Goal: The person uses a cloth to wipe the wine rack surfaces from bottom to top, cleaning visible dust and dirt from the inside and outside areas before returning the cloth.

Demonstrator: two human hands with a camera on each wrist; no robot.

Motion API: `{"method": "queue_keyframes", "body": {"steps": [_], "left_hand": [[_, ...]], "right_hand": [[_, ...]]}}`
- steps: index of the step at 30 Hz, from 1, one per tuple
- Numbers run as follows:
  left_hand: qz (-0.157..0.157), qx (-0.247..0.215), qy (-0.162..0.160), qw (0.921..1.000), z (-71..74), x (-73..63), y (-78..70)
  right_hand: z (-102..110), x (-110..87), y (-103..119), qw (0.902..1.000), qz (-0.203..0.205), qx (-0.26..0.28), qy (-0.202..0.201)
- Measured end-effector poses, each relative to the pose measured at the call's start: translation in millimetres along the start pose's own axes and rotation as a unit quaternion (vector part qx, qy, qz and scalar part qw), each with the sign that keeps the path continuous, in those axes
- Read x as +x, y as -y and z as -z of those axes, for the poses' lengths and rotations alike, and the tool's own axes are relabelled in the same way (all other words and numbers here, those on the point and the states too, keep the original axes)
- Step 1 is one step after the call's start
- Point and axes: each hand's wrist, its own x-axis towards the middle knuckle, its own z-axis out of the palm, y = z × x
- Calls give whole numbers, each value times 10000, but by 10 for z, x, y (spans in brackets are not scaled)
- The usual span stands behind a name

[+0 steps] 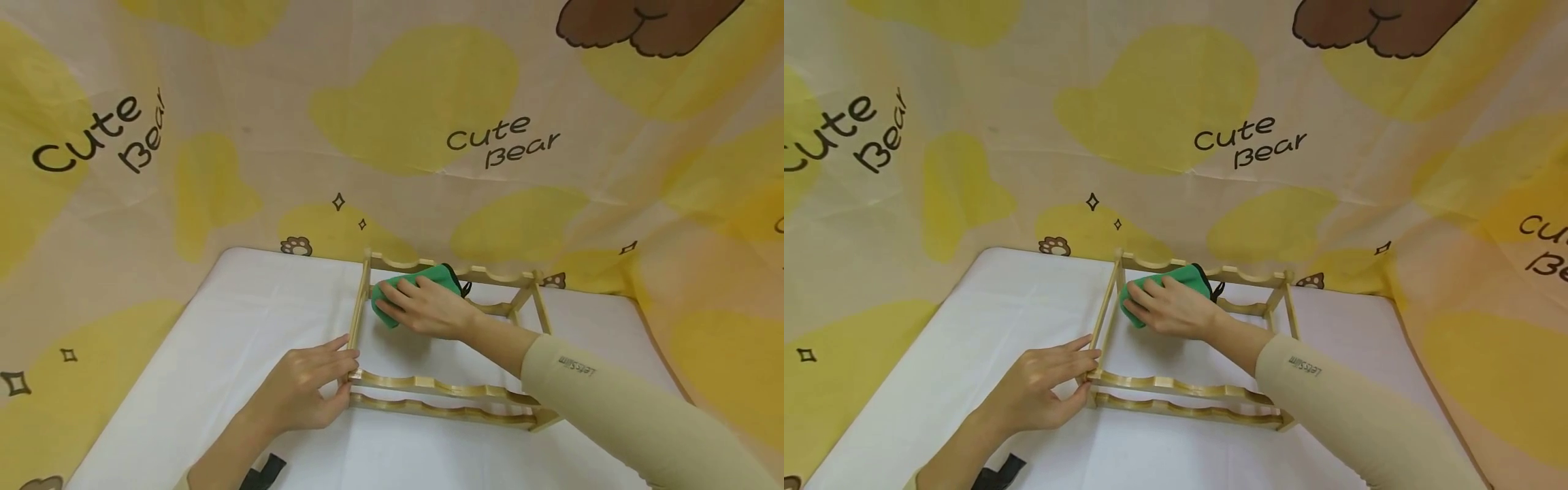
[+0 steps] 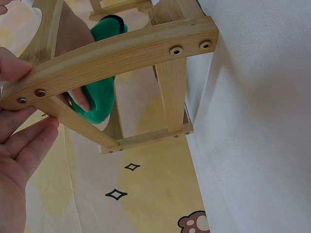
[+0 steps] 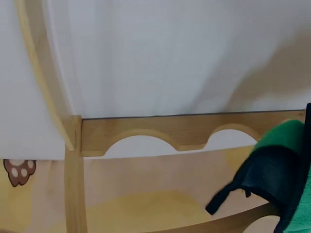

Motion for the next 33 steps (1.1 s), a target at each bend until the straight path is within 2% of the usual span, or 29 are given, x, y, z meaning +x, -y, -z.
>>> {"method": "queue_keyframes", "body": {"steps": [4,12,18,27,33], "left_hand": [[13,-6,-13,10000,-5,-6,2],[-2,33,-14,10000,-20,-20,3],[-28,54,-47,10000,-18,-17,10],[-59,39,-72,9999,-30,-8,10],[-32,75,-103,9999,-36,-2,6]], "right_hand": [[-88,24,-57,9991,-6,-377,-208],[-208,-34,-166,9978,-129,-639,94],[-187,-152,-210,9986,-56,-505,176],[-19,-385,-356,9963,183,-200,815],[110,-458,-467,9934,201,198,1110]]}}
